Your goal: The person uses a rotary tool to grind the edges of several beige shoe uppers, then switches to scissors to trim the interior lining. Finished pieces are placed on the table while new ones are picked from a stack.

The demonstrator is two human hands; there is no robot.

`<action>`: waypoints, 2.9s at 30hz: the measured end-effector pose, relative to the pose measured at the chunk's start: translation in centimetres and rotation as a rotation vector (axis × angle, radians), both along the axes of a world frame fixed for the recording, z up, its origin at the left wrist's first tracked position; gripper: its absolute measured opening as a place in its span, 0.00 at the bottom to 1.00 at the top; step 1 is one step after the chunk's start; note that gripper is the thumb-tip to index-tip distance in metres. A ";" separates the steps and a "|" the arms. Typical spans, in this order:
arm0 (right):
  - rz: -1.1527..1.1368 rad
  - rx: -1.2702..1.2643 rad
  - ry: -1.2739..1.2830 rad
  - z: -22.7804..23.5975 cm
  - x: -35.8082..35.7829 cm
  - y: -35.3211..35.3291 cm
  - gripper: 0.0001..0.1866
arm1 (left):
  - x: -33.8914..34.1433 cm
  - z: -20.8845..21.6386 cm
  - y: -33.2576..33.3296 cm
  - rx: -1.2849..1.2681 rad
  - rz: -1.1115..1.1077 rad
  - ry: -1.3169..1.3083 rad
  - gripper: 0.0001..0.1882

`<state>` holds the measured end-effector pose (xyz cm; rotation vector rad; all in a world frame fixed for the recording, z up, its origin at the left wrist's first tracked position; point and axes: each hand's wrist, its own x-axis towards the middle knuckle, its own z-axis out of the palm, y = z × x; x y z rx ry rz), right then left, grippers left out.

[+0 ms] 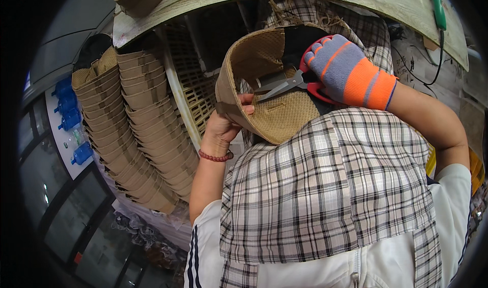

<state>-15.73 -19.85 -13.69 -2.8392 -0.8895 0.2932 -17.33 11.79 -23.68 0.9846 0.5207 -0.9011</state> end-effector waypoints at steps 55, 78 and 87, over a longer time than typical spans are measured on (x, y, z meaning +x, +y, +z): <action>-0.114 -0.199 0.821 1.0 3.5 -2.9 0.22 | 0.5 1.7 -0.7 0.024 -0.101 -0.179 0.20; -0.028 0.088 1.437 -0.2 9.2 -1.1 0.47 | 5.2 -1.8 -3.5 -0.191 0.397 -0.276 0.18; -0.341 -0.005 1.217 -1.1 7.3 -0.1 0.37 | 5.3 -0.9 -3.0 -0.267 0.312 -0.252 0.16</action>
